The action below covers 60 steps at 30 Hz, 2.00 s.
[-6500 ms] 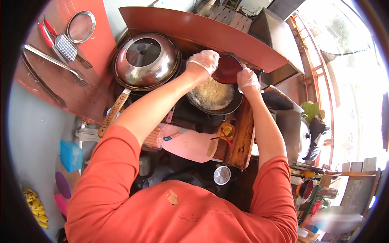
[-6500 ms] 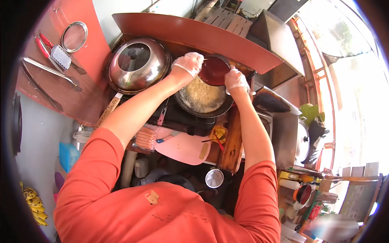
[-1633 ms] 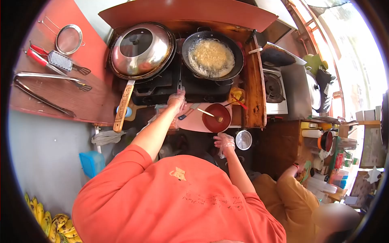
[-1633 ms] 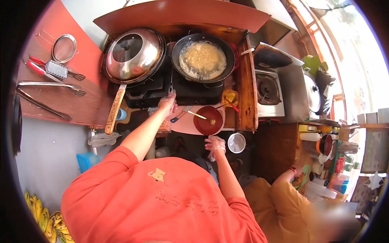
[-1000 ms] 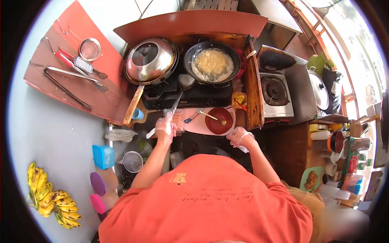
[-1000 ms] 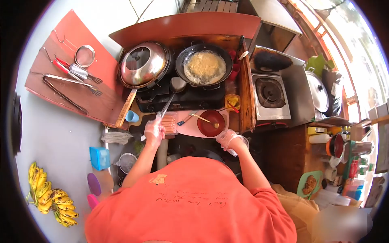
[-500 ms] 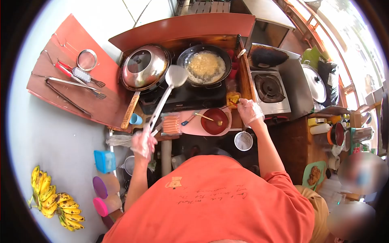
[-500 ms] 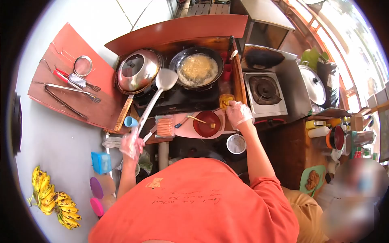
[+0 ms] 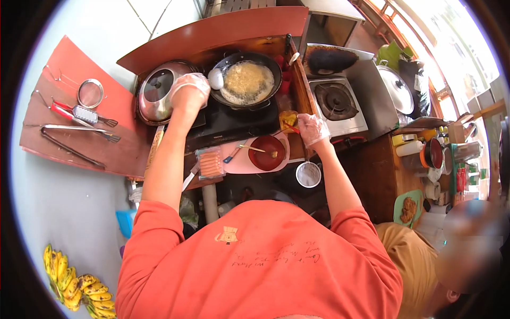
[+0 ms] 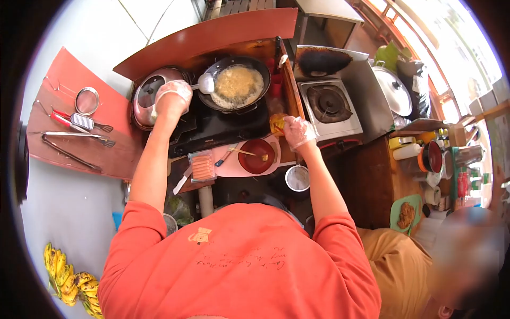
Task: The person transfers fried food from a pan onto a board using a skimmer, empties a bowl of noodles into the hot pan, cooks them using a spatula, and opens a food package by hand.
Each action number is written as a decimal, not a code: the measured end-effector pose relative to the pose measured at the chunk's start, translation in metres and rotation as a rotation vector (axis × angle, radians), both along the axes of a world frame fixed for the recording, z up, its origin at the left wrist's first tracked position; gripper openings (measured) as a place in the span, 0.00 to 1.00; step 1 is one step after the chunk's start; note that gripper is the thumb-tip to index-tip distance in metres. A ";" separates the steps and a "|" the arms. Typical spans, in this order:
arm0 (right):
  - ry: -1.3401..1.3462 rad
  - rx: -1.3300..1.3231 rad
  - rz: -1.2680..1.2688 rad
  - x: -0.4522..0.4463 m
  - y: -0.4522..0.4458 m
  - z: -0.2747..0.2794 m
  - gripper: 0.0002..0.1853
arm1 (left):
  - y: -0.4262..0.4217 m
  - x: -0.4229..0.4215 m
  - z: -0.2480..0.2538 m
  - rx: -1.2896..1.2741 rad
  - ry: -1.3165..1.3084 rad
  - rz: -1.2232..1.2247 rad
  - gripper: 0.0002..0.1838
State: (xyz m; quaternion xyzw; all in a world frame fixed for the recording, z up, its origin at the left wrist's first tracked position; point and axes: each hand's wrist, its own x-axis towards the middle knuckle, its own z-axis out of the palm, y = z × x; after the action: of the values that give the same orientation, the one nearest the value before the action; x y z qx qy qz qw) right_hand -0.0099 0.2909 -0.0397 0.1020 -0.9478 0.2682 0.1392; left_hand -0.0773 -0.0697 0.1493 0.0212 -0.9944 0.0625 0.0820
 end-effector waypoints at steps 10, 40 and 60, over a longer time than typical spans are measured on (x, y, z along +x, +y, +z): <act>0.037 -0.070 -0.048 0.004 -0.002 0.001 0.11 | -0.065 -0.023 -0.092 1.144 -0.017 0.552 0.09; 0.078 -0.165 -0.053 0.005 -0.007 0.005 0.08 | -0.061 -0.053 -0.095 0.559 0.435 -0.326 0.12; 0.105 -0.134 -0.059 0.000 -0.003 -0.005 0.08 | -0.035 -0.017 -0.115 0.641 0.459 -0.145 0.12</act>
State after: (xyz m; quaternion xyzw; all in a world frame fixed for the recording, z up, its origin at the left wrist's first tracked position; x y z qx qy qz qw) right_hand -0.0102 0.2879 -0.0450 0.0784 -0.9217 0.3209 0.2032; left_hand -0.0945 -0.1042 0.0344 -0.0111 -0.9183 -0.2633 0.2955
